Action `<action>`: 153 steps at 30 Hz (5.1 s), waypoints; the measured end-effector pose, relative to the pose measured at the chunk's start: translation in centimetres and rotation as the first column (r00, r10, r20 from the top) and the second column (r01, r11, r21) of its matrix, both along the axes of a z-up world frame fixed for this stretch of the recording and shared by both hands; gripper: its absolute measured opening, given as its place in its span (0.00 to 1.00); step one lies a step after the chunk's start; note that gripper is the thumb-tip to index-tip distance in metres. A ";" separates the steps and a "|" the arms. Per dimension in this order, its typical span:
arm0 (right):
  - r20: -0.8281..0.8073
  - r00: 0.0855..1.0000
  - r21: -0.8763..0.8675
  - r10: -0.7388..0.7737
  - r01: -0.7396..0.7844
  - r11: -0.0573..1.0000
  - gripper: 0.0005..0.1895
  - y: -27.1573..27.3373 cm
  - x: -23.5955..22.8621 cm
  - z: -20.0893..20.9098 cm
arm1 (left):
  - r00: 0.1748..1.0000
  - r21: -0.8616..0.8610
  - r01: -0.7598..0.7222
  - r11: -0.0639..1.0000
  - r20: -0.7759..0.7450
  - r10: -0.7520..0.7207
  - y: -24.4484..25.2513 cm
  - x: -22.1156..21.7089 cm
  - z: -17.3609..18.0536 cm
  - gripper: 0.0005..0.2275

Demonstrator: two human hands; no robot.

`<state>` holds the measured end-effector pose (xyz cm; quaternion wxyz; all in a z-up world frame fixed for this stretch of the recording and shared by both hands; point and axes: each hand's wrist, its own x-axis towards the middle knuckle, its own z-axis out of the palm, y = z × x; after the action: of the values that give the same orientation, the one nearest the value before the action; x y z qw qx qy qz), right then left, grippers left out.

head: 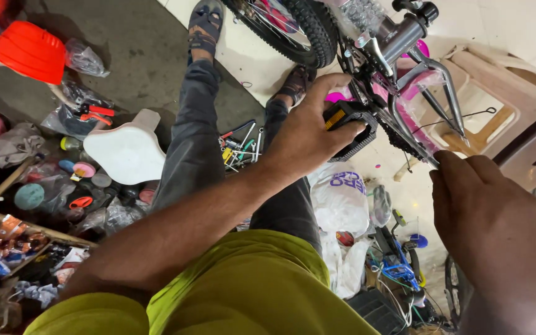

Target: The person sits on the floor of a bicycle shop and assembles a new children's bicycle. They thread a sprocket onto the rear wheel hub by hand, lift the wheel to the bike frame, unwrap a pedal from packaging, thread both pedals into the crank arms by hand, and tighten them with a spanner.

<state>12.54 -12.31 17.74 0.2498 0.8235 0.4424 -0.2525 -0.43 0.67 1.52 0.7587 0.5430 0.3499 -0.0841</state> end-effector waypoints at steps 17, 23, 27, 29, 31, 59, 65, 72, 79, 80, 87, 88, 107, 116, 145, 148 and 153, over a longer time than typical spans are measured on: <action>-0.914 0.291 0.226 -0.283 0.944 0.242 0.14 -9.8 -8.8 -28.0 | 0.998 0.029 -0.045 0.999 0.056 0.043 0.0 -1.0 -0.2 0.32; -0.919 0.338 0.261 -0.202 0.907 0.329 0.15 -10.2 -9.8 -28.2 | 0.993 0.134 -0.040 0.990 0.116 0.024 0.2 -1.5 -0.1 0.36; -0.912 0.390 0.307 -0.131 0.857 0.414 0.16 -10.0 -8.9 -27.9 | 0.992 0.090 -0.080 0.993 0.102 0.071 0.0 -1.1 -0.4 0.37; -0.910 0.402 0.321 -0.102 0.837 0.443 0.16 -10.0 -8.6 -27.5 | 0.996 0.069 -0.073 0.995 0.051 0.069 0.5 -0.8 -0.3 0.37; -0.890 0.375 0.200 -0.260 0.832 0.517 0.13 -10.8 -8.4 -26.3 | 1.000 0.069 -0.031 0.997 0.004 0.031 0.6 -1.0 -0.4 0.37; -0.222 0.960 0.307 -0.169 0.233 0.923 0.12 -6.7 -1.2 -9.5 | 1.000 0.088 -0.006 0.996 -0.026 0.008 0.6 -0.8 0.0 0.37; -0.492 0.760 0.456 -0.424 0.640 0.618 0.22 -10.0 -6.1 -29.9 | 0.999 0.009 -0.037 0.999 -0.022 0.037 0.5 -0.9 -0.1 0.38; -0.932 -0.362 -0.363 0.027 0.931 -0.026 0.21 -3.3 -9.4 -33.0 | 0.985 0.167 -0.071 0.983 0.166 0.043 0.0 -1.4 -0.4 0.42; -0.787 -0.563 -0.584 0.252 0.811 -0.015 0.20 -8.6 -11.9 -38.8 | 0.986 0.131 -0.083 0.988 0.153 0.062 -0.4 -1.3 -0.8 0.43; -0.758 -0.589 -0.615 0.280 0.788 -0.006 0.20 -9.3 -12.0 -38.8 | 0.986 0.131 -0.083 0.988 0.154 0.063 -0.1 -0.9 -0.3 0.43; -0.870 0.297 0.136 -0.394 0.912 0.386 0.08 -14.6 -8.8 -24.5 | 0.997 0.096 -0.070 0.993 0.039 0.067 0.3 -0.7 -0.1 0.41; -0.779 0.260 0.050 -0.571 0.933 0.356 0.05 -16.4 -8.3 -23.4 | 0.990 0.126 -0.100 0.987 0.113 0.086 0.2 -0.7 -0.2 0.40; 0.026 0.999 0.229 -0.027 0.020 0.973 0.09 -0.7 -0.7 -1.1 | 0.992 0.139 -0.075 0.987 0.116 0.059 -0.4 -1.2 -0.8 0.38; -0.220 0.948 0.458 -0.231 0.310 0.833 0.10 -9.0 -3.2 -12.7 | 0.998 0.132 -0.048 0.990 0.034 0.044 0.2 -0.6 -0.1 0.40; -0.736 0.573 0.521 -0.359 0.819 0.240 0.07 -1.5 -8.5 -27.7 | 0.998 0.596 0.065 0.800 -0.060 -0.036 4.1 -1.1 -2.2 0.17; -0.780 0.439 0.370 -0.447 0.898 0.237 0.06 -1.3 -10.4 -37.9 | 0.988 0.615 0.148 0.775 -0.129 -0.086 4.3 -1.0 -2.8 0.19; -0.977 0.164 0.167 -0.136 0.986 -0.008 0.18 0.9 -13.1 -42.8 | 0.985 0.641 0.173 0.748 -0.115 -0.129 5.0 -1.5 -4.3 0.20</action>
<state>-0.57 -11.42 -25.10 -0.5872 0.7082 0.0768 -0.3844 -1.92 5.70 -2.76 0.5034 0.7952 0.3362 -0.0361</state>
